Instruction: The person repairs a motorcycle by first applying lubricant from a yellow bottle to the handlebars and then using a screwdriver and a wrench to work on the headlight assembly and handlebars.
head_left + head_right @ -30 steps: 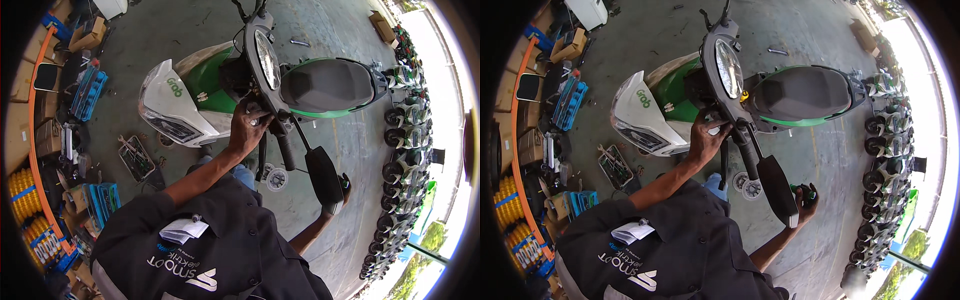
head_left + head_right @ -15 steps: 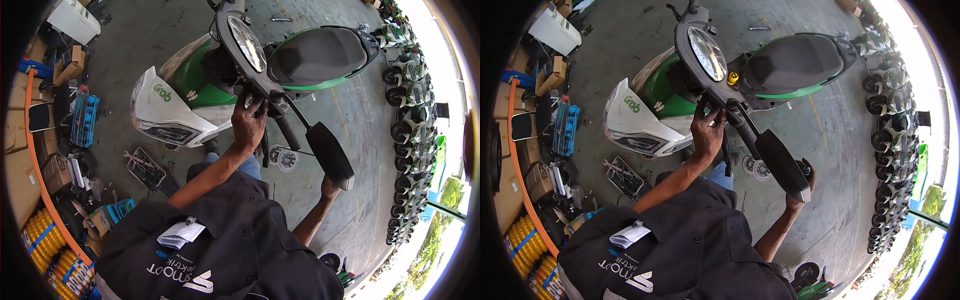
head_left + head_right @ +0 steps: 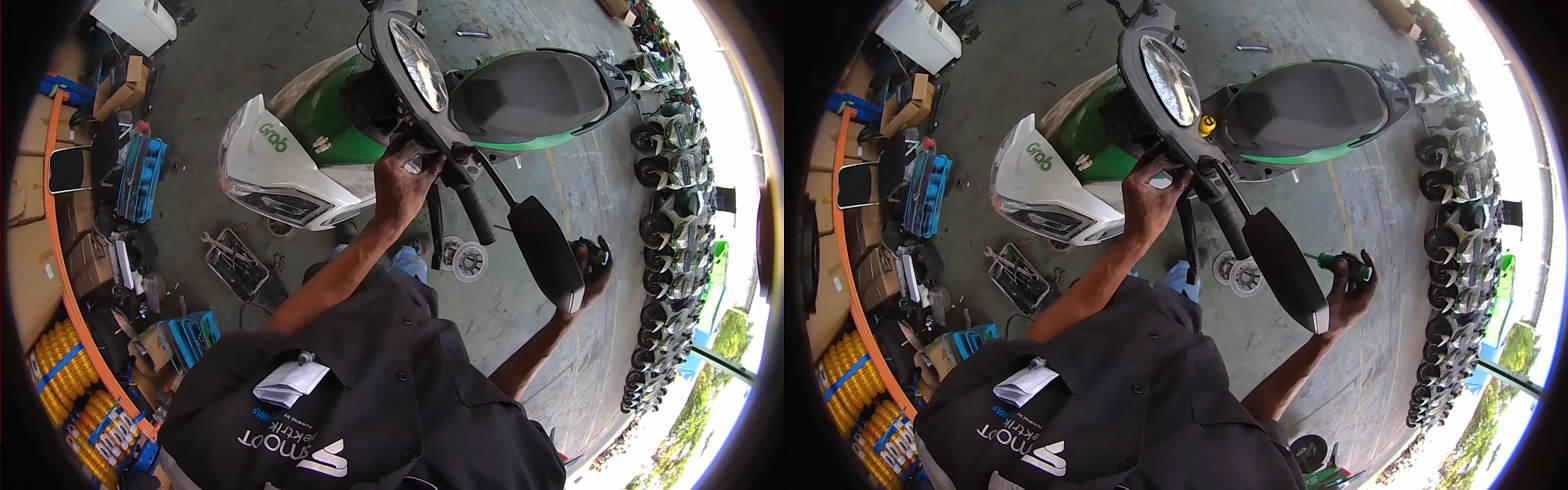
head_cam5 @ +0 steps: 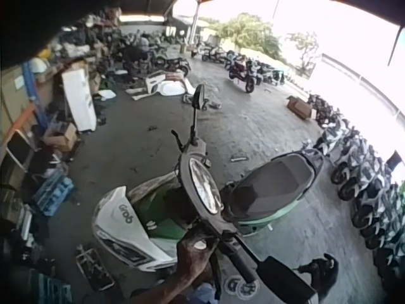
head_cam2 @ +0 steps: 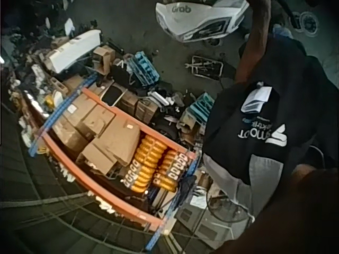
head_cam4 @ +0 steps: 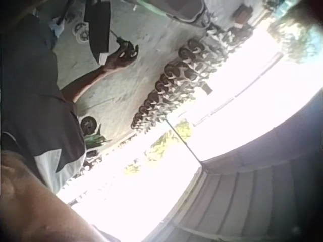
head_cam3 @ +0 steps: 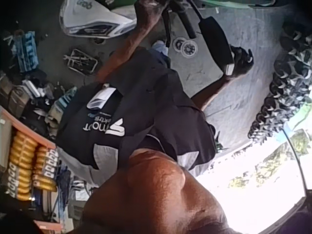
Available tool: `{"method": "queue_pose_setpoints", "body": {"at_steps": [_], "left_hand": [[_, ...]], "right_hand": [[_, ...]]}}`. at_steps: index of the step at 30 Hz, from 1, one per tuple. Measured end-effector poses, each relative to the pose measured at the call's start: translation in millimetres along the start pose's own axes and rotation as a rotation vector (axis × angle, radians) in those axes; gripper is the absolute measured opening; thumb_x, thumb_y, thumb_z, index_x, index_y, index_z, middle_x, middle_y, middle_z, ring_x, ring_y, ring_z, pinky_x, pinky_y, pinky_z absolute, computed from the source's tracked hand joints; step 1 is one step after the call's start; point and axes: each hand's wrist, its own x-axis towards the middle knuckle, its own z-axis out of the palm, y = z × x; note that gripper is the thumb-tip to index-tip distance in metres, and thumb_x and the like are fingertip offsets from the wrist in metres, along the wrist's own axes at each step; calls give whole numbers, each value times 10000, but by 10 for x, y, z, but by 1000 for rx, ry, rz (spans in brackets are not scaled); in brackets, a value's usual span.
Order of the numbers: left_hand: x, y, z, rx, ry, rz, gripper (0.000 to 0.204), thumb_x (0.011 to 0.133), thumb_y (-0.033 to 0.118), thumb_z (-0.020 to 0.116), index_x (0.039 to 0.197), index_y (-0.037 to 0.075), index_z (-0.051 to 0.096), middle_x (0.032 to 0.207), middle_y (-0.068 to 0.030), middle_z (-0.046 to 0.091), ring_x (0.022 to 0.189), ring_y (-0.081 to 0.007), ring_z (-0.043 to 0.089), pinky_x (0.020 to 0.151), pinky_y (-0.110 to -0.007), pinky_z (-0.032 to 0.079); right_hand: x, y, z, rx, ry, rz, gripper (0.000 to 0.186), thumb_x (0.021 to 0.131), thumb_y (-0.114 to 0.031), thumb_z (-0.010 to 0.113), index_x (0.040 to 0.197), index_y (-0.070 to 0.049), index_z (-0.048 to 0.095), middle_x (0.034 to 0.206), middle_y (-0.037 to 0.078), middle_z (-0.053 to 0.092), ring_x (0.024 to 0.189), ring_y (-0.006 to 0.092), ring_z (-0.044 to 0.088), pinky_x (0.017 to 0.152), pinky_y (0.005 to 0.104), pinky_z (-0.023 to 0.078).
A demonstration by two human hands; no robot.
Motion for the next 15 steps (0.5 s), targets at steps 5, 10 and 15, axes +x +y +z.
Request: {"method": "queue_pose_setpoints", "body": {"at_steps": [5,10,15], "left_hand": [[81,83,-68,-33,-62,41,170,818,94,803,970,27,767,952,-117,749,888,-220,704,815,-342,536],[-2,-68,2,-92,-32,56,202,805,126,817,980,38,770,931,-113,760,818,-214,713,780,-330,549],[-20,-83,-24,-92,-38,-18,189,799,101,814,968,32,766,948,-115,758,848,-202,715,789,-322,555]], "right_hand": [[531,-844,-424,29,200,-442,479,1008,-272,619,1314,67,476,1186,210,621,1066,311,649,911,449,585],[837,-1846,-491,100,252,-715,562,1054,-408,464,1254,117,486,1173,299,615,1066,418,643,891,464,578],[958,-2503,-289,162,197,-776,569,1058,-402,425,1296,114,471,1231,333,596,1111,463,628,950,517,559]]}}
